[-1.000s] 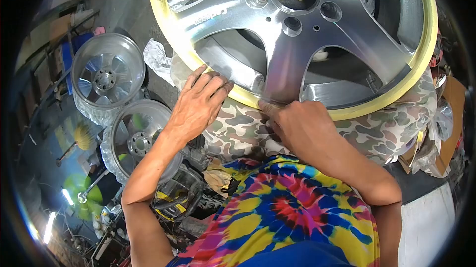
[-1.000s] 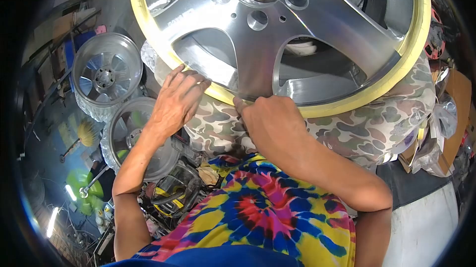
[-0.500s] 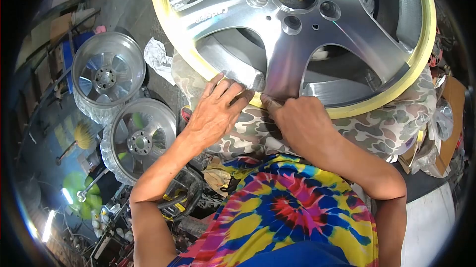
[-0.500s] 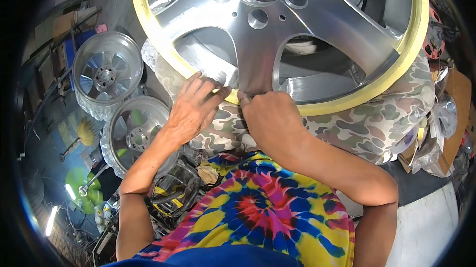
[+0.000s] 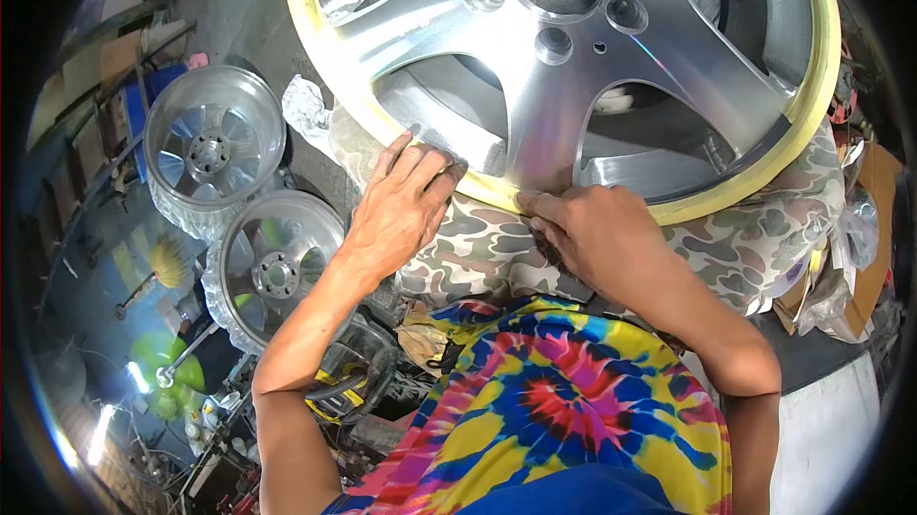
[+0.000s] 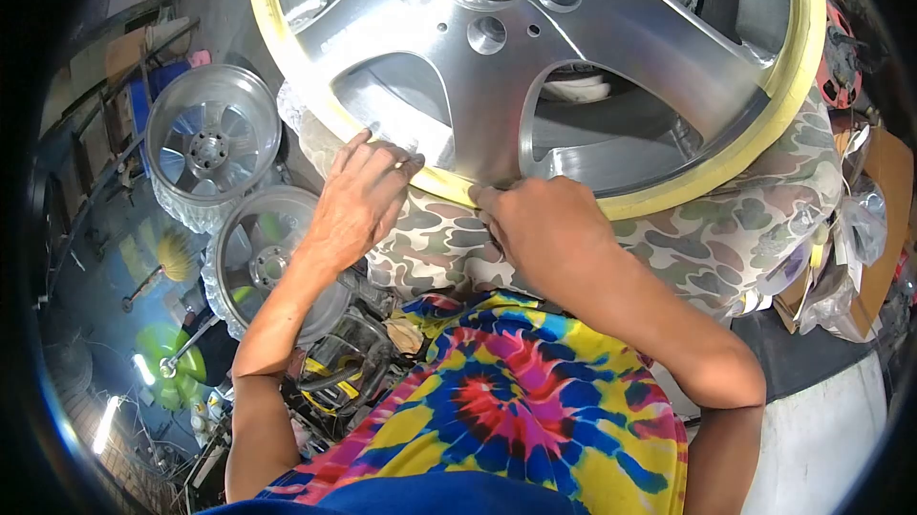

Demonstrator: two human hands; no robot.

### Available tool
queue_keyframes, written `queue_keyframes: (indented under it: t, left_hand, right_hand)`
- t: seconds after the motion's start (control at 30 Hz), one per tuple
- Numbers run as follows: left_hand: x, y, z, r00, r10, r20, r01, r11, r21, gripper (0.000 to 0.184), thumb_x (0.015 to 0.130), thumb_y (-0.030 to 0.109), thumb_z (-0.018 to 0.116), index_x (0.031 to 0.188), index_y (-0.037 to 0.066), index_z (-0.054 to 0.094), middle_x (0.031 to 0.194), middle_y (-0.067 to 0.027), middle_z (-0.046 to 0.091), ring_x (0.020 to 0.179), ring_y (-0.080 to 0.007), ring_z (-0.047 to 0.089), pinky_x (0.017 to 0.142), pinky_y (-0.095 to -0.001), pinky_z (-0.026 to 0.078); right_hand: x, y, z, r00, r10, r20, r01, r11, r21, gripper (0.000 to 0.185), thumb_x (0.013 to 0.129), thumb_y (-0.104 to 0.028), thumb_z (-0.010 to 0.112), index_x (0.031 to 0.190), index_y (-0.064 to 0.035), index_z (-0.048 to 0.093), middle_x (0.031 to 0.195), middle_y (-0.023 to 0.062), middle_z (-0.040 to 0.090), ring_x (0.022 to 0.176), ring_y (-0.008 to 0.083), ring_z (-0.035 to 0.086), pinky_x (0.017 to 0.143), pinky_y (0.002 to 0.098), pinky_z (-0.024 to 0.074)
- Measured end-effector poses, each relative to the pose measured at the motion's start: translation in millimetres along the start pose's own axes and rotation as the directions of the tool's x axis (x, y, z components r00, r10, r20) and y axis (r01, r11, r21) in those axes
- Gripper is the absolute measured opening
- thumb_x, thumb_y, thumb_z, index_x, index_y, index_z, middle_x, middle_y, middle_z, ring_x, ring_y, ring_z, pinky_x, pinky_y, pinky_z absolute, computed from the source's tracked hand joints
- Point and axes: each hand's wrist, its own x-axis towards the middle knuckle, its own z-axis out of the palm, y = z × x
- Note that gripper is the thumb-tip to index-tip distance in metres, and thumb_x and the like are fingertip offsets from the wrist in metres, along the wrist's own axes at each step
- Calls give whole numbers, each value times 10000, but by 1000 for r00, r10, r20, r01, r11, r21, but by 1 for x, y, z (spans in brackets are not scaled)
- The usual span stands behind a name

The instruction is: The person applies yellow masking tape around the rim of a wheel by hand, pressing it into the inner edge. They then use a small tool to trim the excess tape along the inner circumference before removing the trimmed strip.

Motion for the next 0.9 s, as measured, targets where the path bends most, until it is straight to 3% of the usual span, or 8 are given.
queue_keyframes:
  t: [0.13, 0.23, 0.33, 0.4, 0.53, 0.6, 0.8, 0.9]
  left_hand:
    - [-1, 0, 2, 1000, 18, -6, -18, 1000, 8, 463, 817, 20, 751, 1279, 32, 722, 1203, -104, 614, 1168, -304, 622, 1248, -561, 411]
    - [-1, -1, 1, 1000, 29, 6, -29, 999, 14, 454, 814, 18, 753, 1266, 30, 726, 1192, -111, 608, 1161, -312, 620, 1248, -560, 412]
    - [-1, -2, 1, 999, 39, 11, -39, 999, 10, 450, 814, 19, 753, 1263, 33, 727, 1193, -113, 605, 1168, -312, 616, 1249, -559, 411]
    - [-2, -2, 3, 999, 39, 7, -40, 999, 10, 450, 816, 23, 752, 1265, 35, 726, 1201, -112, 604, 1176, -310, 613, 1250, -558, 411]
    - [-1, -2, 4, 999, 50, 7, -50, 998, 26, 458, 815, 43, 759, 1271, 42, 721, 1192, -113, 594, 1171, -317, 605, 1251, -554, 408]
    - [-1, -2, 6, 998, 57, 7, -58, 998, 28, 463, 813, 50, 762, 1274, 44, 719, 1184, -113, 591, 1162, -321, 603, 1250, -553, 409]
    - [-1, 5, 13, 997, 66, -35, -65, 998, 26, 490, 798, 55, 769, 1284, 45, 716, 1179, -115, 584, 1134, -323, 602, 1227, -550, 433]
    - [-3, 15, 19, 998, 60, -17, -59, 997, 44, 507, 789, 62, 777, 1292, 45, 714, 1186, -119, 583, 1140, -323, 601, 1221, -547, 440]
  right_hand:
    - [-2, 5, -10, 1000, -13, 0, 13, 1000, 11, 153, 1002, -137, 635, 1035, -50, 757, 797, 201, 744, 769, 423, 752, 731, 563, 597]
    - [-2, 8, -10, 995, -97, -34, 101, 985, 142, 168, 1006, -141, 630, 1019, -42, 766, 797, 202, 743, 773, 422, 751, 753, 546, 605]
    - [0, 5, -15, 989, -77, 130, 63, 992, 113, 175, 1000, -139, 629, 1029, -49, 776, 789, 208, 738, 772, 425, 749, 768, 528, 610]
    - [-1, 5, -14, 997, -55, 55, 56, 998, -17, 192, 996, -126, 623, 1053, -44, 787, 783, 217, 735, 775, 424, 750, 777, 522, 609]
    - [-2, 7, -9, 996, -89, 11, 89, 992, -84, 208, 998, -120, 617, 1070, -34, 793, 776, 212, 733, 773, 406, 756, 776, 512, 614]
    - [-3, 5, -7, 995, -95, -40, 86, 981, -176, 202, 993, -124, 627, 1064, -45, 798, 773, 166, 744, 768, 346, 772, 757, 472, 619]
    - [-6, -15, -1, 999, -32, 26, 41, 894, -445, 146, 977, -145, 652, 1002, -101, 789, 745, 66, 747, 765, 236, 782, 709, 371, 610]
    - [-7, -23, -1, 998, -55, -9, 43, 862, -504, 120, 960, -131, 661, 986, -87, 769, 781, 67, 750, 747, 250, 782, 687, 355, 601]
